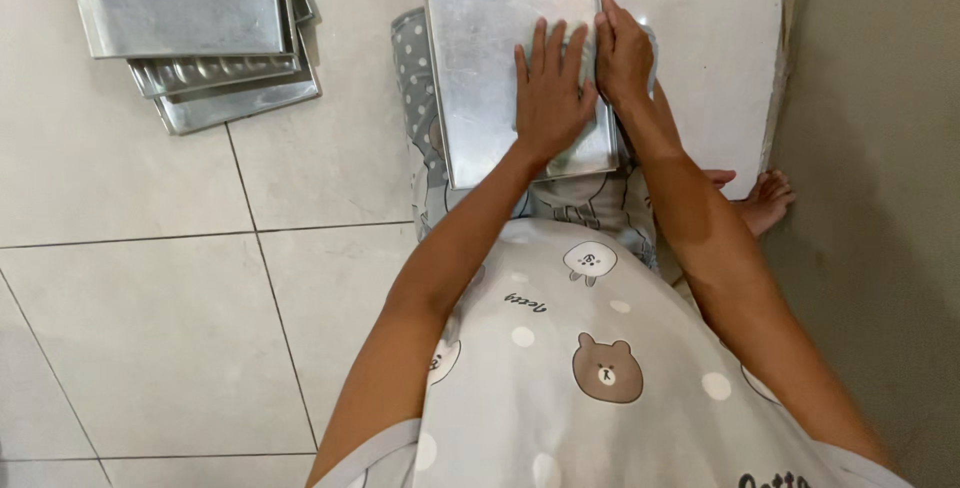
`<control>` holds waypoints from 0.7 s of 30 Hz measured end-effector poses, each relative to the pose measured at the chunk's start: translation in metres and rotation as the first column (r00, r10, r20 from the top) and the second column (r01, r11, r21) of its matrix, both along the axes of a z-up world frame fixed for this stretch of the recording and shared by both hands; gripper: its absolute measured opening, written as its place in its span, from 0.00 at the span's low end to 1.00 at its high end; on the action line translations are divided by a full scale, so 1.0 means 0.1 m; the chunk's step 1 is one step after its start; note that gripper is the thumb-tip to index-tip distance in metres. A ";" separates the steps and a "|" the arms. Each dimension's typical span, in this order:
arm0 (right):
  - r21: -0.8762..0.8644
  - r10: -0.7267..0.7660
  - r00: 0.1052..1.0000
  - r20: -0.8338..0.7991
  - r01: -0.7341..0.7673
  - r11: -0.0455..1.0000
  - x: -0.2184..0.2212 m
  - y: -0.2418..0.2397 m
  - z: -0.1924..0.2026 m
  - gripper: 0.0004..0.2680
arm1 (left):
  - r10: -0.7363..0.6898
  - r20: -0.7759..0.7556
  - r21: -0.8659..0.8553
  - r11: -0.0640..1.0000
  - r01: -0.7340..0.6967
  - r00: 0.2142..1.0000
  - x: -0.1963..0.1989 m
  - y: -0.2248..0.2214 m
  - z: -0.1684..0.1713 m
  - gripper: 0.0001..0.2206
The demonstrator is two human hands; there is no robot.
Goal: The person wipes the inside and sides of several square metal baking pans with a cloth while sitting on the floor, handling the pans one at a time and placing them in a stack.
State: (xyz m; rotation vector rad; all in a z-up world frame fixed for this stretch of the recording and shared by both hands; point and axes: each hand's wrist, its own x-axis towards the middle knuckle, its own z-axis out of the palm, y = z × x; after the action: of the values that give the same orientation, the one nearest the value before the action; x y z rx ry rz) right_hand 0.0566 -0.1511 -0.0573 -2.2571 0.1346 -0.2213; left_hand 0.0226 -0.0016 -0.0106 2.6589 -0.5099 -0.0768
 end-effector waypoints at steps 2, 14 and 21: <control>-0.046 -0.020 0.999 0.032 0.021 0.999 0.01 -0.04 -0.12 0.17 | 0.089 0.028 0.002 0.996 -0.089 0.996 0.43 -0.05 -0.22 0.30; -0.063 0.004 0.996 0.092 0.002 0.998 0.06 -0.02 -0.02 0.14 | 0.024 -0.011 -0.120 0.992 -0.025 1.000 -0.04 0.36 0.12 0.29; -0.120 -0.020 0.997 0.077 0.029 0.992 -0.03 0.09 0.05 0.14 | -0.036 0.023 -0.133 0.990 0.039 0.999 -0.40 0.59 0.09 0.32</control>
State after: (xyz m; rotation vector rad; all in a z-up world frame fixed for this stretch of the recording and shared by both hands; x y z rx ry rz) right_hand 0.0537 -0.1419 -0.0526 -2.3649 0.1113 -0.3354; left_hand -0.0174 0.0578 -0.0013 2.5225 -0.5518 -0.0258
